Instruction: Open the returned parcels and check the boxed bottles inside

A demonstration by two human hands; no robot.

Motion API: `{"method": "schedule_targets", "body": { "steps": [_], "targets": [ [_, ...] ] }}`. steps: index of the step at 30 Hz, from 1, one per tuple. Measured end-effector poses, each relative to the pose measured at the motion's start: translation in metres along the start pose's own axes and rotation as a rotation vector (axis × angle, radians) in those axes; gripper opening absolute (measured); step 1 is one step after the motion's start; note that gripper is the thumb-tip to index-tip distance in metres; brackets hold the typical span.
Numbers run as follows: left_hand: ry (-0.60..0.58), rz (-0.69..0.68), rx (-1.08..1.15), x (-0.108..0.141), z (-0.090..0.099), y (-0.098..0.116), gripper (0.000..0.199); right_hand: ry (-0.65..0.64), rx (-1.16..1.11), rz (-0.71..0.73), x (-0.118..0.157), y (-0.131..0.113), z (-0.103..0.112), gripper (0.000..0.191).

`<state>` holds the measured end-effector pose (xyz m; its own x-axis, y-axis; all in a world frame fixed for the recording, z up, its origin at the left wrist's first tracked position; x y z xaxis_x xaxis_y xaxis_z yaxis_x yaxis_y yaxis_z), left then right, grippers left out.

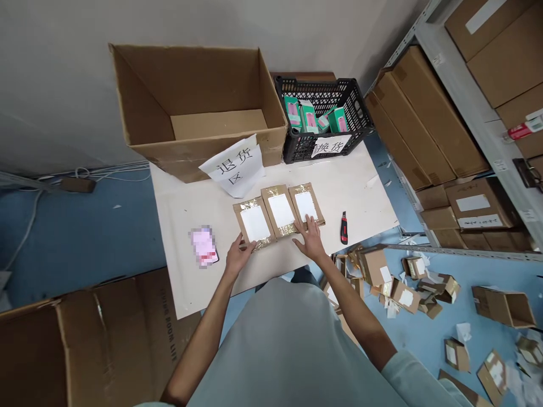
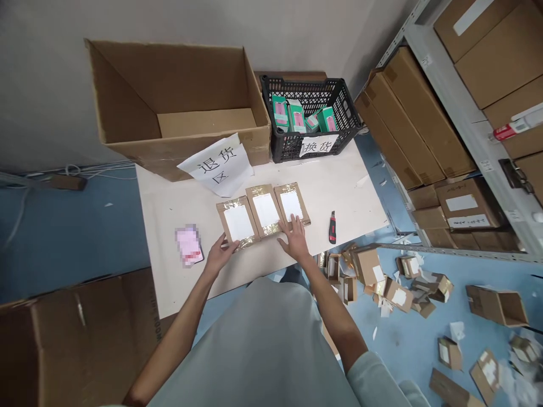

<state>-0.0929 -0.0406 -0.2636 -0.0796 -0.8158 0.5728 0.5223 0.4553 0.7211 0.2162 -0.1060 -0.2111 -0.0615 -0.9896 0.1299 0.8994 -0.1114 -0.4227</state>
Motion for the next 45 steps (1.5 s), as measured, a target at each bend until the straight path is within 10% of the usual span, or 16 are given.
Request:
{"method": "schedule_targets", "body": {
  "steps": [17,26,30,35,40,45],
  "targets": [
    [0.175,0.076,-0.170,-0.041,-0.138,0.143,0.063,0.021,-0.138,0.108,-0.090,0.171,0.079,0.067],
    [0.204,0.087,-0.057,-0.013,-0.197,0.147,0.061,0.137,-0.269,0.162,-0.098,0.196,0.118,0.060],
    [0.225,0.117,-0.035,-0.019,-0.173,0.137,0.075,0.259,-0.489,0.071,-0.066,0.183,0.113,0.047],
    [0.365,-0.043,-0.187,-0.076,-0.097,0.177,0.091,-0.029,-0.783,-0.092,-0.045,0.148,0.034,0.055],
    [0.236,-0.106,-0.305,-0.110,-0.091,0.192,0.083,-0.166,-0.941,-0.227,-0.039,0.122,-0.016,0.076],
    [0.199,-0.122,-0.308,-0.076,-0.081,0.148,0.089,-0.139,-0.986,-0.249,-0.029,0.108,-0.022,0.092]
  ]
}}
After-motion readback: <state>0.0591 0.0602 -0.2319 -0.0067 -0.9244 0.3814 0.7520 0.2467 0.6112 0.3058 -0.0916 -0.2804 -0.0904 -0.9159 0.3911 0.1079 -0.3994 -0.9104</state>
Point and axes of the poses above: each hand's wrist, its own x-axis away from the middle knuckle, its own z-axis out of the back of the hand, y = z × x, the point moved 10 cm from there along -x, towards the middle knuckle, and after that the axes turned 3 degrees about -x, right-handed, at the moved point
